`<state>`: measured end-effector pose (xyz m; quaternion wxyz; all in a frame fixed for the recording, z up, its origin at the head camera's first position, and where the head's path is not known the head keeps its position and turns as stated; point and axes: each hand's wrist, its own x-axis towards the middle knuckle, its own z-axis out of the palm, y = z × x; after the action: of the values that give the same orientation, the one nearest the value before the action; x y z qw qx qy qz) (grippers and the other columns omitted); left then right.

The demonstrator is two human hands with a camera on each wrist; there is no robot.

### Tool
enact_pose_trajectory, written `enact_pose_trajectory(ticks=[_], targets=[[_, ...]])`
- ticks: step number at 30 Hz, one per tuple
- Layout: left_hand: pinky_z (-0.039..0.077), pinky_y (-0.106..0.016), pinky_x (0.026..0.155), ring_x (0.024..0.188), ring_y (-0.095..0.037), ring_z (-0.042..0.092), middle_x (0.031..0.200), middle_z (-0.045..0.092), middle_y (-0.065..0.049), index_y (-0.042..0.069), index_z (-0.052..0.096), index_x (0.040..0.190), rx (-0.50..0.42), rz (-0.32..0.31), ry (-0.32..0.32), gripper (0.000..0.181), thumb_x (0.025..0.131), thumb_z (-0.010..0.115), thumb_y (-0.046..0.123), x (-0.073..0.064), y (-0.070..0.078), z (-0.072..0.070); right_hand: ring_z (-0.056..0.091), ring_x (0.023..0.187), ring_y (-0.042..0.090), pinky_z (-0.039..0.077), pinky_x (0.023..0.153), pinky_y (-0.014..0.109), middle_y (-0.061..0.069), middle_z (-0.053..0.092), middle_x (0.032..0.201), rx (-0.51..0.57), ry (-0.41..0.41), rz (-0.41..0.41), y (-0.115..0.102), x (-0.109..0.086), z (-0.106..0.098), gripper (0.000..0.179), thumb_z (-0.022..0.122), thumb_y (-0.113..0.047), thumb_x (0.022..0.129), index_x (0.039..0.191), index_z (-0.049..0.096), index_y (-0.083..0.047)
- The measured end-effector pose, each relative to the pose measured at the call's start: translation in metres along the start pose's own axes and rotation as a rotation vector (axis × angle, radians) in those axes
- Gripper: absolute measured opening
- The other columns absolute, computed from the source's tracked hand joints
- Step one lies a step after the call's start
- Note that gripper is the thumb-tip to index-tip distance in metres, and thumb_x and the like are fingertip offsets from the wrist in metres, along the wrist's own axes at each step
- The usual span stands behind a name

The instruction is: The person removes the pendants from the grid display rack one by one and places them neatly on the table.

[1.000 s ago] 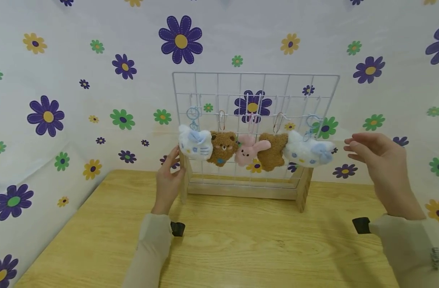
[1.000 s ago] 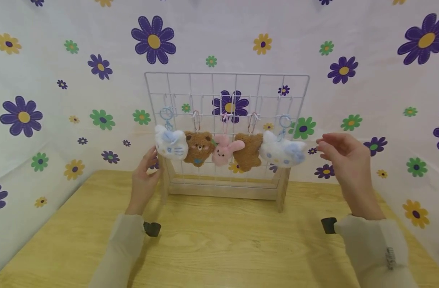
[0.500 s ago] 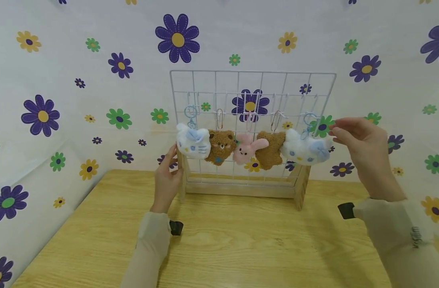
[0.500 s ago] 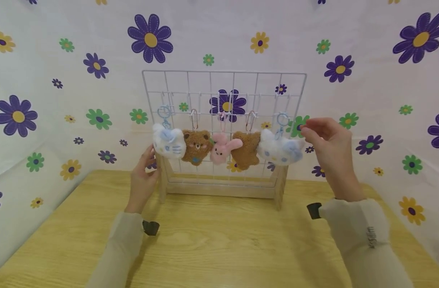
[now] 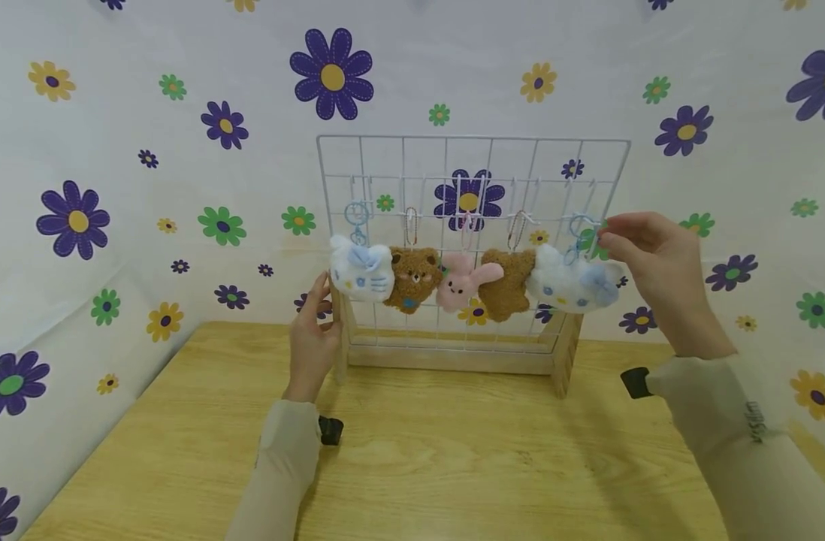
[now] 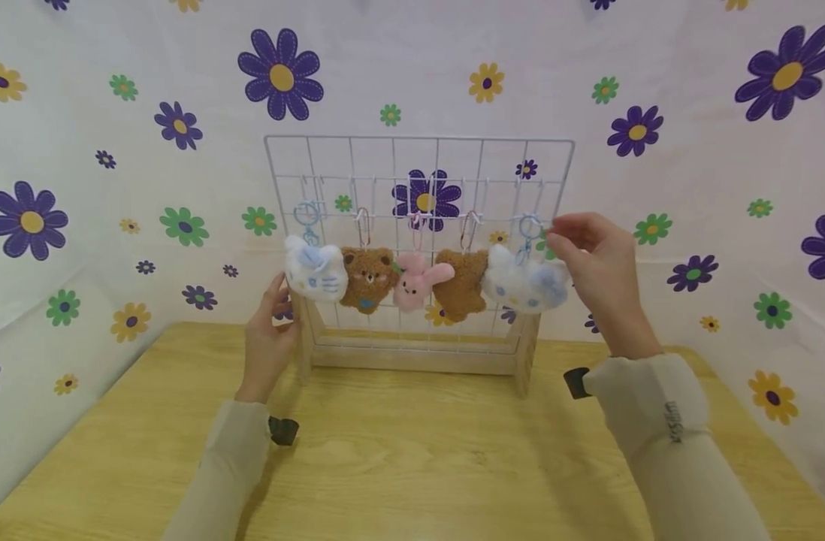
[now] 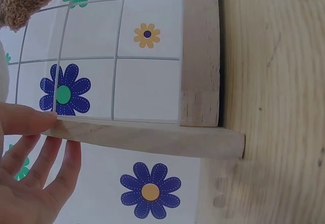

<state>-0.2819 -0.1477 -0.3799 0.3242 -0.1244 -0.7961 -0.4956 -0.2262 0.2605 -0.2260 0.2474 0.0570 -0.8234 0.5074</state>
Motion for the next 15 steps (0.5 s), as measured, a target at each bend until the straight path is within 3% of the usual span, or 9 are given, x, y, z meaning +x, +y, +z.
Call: enact_pose_trajectory(ticks=[15], targets=[[0.063, -0.053, 0.078, 0.098, -0.037, 0.063, 0.134, 0.06, -0.026, 0.004, 0.044, 0.153, -0.015, 0.032, 0.012, 0.074, 0.085, 0.06, -0.021, 0.0019, -0.0011, 0.0018, 0.065, 0.093, -0.002, 0.053, 0.085, 0.01, -0.022, 0.067, 0.099, -0.033, -0.058, 0.03, 0.0012, 0.0089, 0.0074, 0.041, 0.063, -0.024, 0.102, 0.132, 0.059, 0.003]])
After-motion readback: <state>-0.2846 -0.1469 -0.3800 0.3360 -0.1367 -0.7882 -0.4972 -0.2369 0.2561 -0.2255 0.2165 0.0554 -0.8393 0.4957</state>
